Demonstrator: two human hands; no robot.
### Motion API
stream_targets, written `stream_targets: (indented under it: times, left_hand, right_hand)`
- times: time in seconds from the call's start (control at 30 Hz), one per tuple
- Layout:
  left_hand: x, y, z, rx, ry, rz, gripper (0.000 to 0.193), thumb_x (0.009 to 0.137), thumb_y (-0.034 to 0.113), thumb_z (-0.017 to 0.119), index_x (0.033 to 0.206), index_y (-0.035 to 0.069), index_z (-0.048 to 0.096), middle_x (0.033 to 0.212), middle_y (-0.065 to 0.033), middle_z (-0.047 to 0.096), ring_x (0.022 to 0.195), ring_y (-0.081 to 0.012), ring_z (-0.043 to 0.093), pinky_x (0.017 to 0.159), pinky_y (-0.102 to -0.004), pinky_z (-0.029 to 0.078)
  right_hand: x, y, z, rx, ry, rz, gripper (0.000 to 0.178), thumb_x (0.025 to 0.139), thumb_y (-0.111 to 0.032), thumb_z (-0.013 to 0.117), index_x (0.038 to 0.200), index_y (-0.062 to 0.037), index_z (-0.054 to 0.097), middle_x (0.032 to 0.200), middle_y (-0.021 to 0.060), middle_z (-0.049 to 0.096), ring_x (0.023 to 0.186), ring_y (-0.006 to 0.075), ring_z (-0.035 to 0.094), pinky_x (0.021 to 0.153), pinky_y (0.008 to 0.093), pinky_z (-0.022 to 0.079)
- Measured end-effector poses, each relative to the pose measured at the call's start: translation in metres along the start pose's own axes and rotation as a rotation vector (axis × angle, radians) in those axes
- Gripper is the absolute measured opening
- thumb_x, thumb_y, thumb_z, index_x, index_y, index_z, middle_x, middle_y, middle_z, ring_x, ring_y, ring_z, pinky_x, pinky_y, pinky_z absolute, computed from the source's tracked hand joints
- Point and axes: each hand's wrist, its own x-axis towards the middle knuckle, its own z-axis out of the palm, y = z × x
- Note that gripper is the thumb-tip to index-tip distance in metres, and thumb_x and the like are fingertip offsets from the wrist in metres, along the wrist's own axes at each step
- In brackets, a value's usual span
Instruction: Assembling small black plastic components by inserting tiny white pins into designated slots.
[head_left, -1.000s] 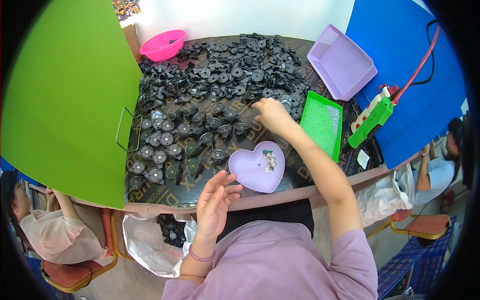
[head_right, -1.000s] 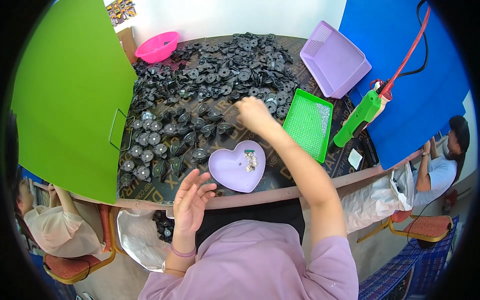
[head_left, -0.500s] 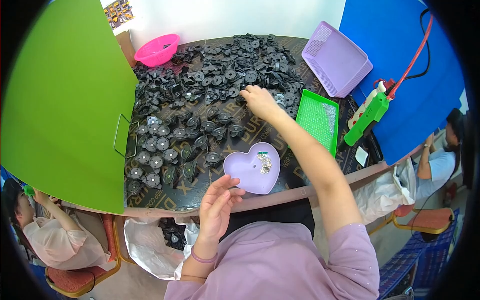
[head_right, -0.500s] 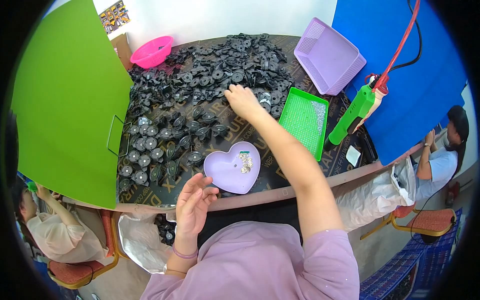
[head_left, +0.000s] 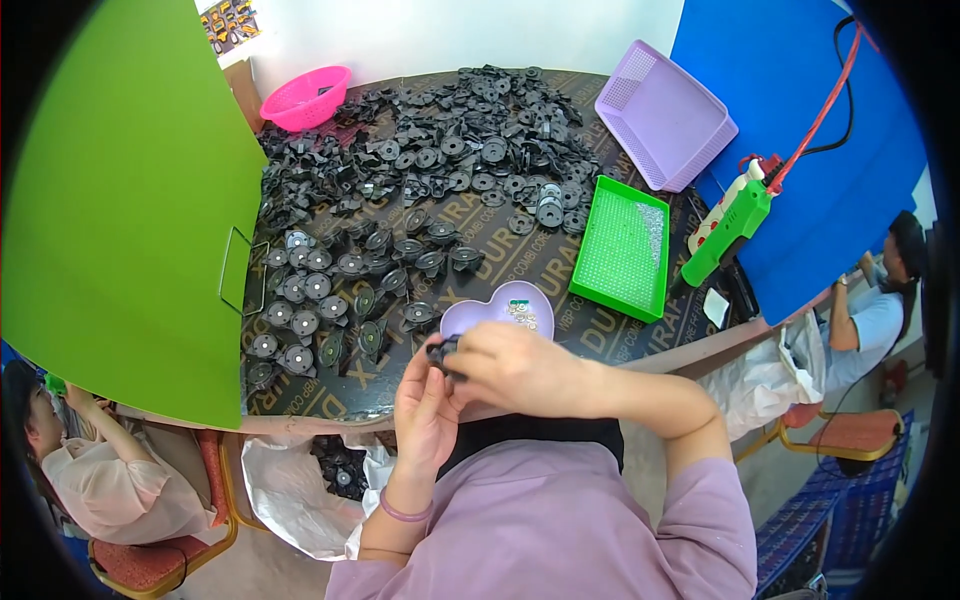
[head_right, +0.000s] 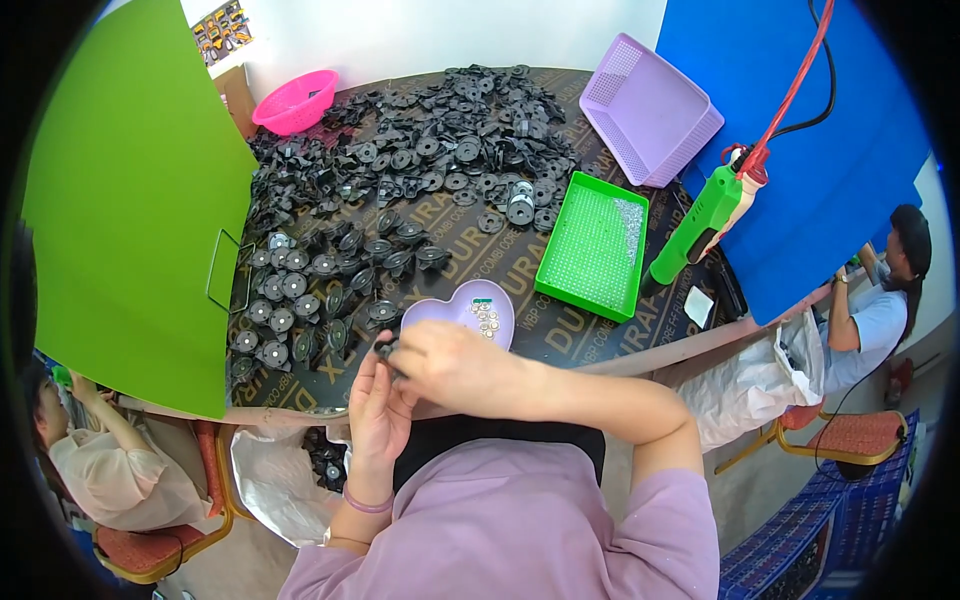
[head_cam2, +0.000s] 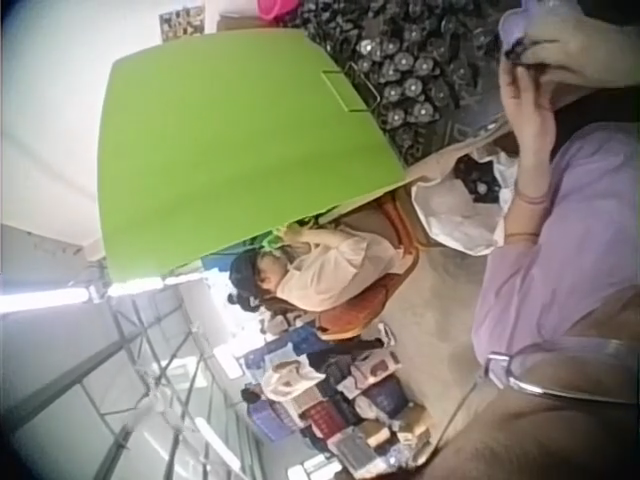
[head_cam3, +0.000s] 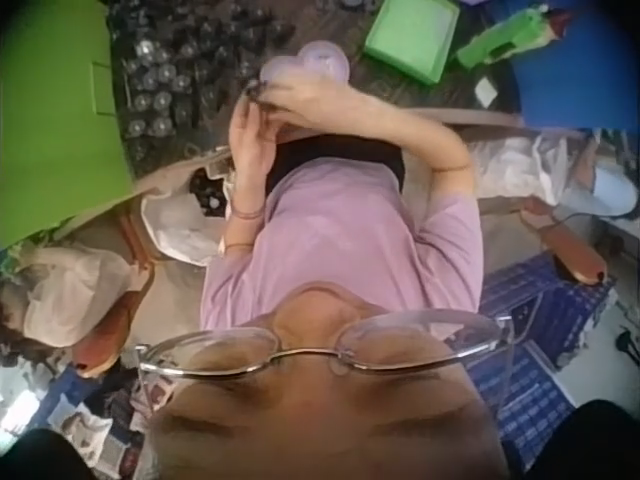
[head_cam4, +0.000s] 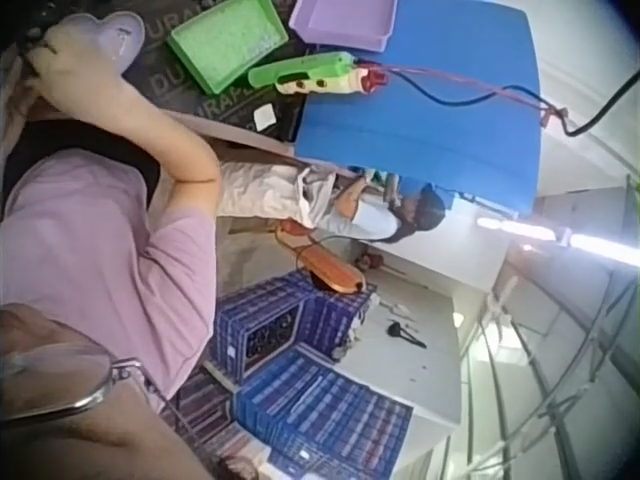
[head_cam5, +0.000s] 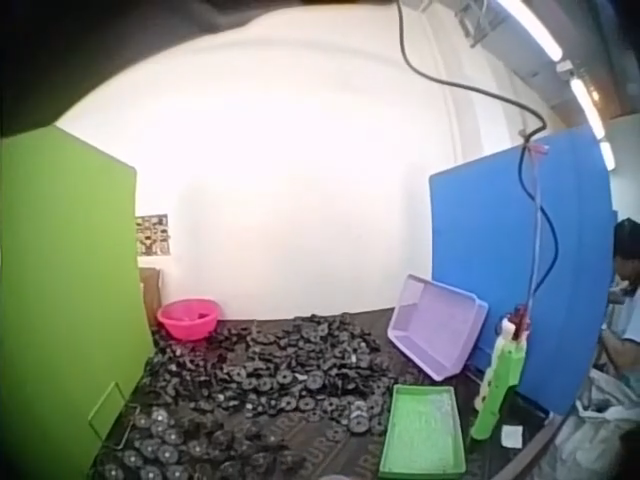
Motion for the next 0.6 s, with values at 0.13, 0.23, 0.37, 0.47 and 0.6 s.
stream_targets:
  times: [0.13, 0.23, 0.37, 0.47, 0.6]
  left_hand:
    - [-0.005, 0.001, -0.008, -0.061, -0.01, -0.016, 0.036, 0.089, 0.014, 0.049, 0.123, 0.004, 0.041, 0.108, -0.0102, 0.055, 0.089, -0.0221, 0.06, 0.064, -0.0265, 0.055]
    - [-0.002, 0.003, -0.006, -0.186, -0.013, -0.092, 0.034, 0.09, 0.017, 0.048, 0.121, 0.005, 0.042, 0.114, -0.013, 0.052, 0.088, -0.0231, 0.06, 0.065, -0.0264, 0.055]
    - [0.0, 0.005, -0.006, -0.26, 0.019, -0.148, 0.034, 0.091, 0.019, 0.046, 0.121, 0.005, 0.042, 0.122, -0.0173, 0.047, 0.088, -0.0245, 0.06, 0.066, -0.0271, 0.055]
    - [-0.003, 0.008, -0.011, -0.302, 0.026, -0.151, 0.032, 0.091, 0.019, 0.045, 0.12, 0.006, 0.043, 0.126, -0.0207, 0.043, 0.091, -0.0259, 0.06, 0.068, -0.0283, 0.055]
    - [-0.003, 0.01, -0.012, -0.301, 0.037, -0.151, 0.031, 0.092, 0.023, 0.043, 0.118, 0.006, 0.044, 0.126, -0.0205, 0.043, 0.093, -0.0277, 0.059, 0.071, -0.0314, 0.055]
  right_hand:
    - [0.004, 0.023, -0.016, 0.406, 0.086, 0.056, 0.025, 0.075, -0.017, 0.064, 0.094, -0.0011, 0.059, 0.084, 0.0132, 0.055, 0.082, 0.03, 0.056, 0.072, 0.0363, 0.046]
    - [0.009, 0.104, -0.002, -0.034, 0.052, 0.385, 0.034, 0.076, -0.011, 0.061, 0.107, -0.0002, 0.054, 0.098, 0.0152, 0.056, 0.095, 0.0313, 0.052, 0.082, 0.0371, 0.044]
    - [-0.002, 0.18, 0.032, -0.302, -0.249, 0.503, 0.041, 0.07, -0.008, 0.065, 0.109, 0.0005, 0.054, 0.1, 0.0187, 0.054, 0.093, 0.0338, 0.052, 0.084, 0.0378, 0.043]
    - [0.002, 0.198, 0.034, -0.244, -0.178, 0.549, 0.024, 0.069, -0.009, 0.067, 0.09, -0.0006, 0.061, 0.094, 0.017, 0.056, 0.091, 0.033, 0.051, 0.08, 0.0383, 0.043]
    - [-0.007, 0.195, 0.035, -0.263, -0.102, 0.486, 0.018, 0.071, -0.005, 0.059, 0.088, -0.0017, 0.06, 0.085, 0.0167, 0.057, 0.085, 0.0318, 0.054, 0.077, 0.0386, 0.044]
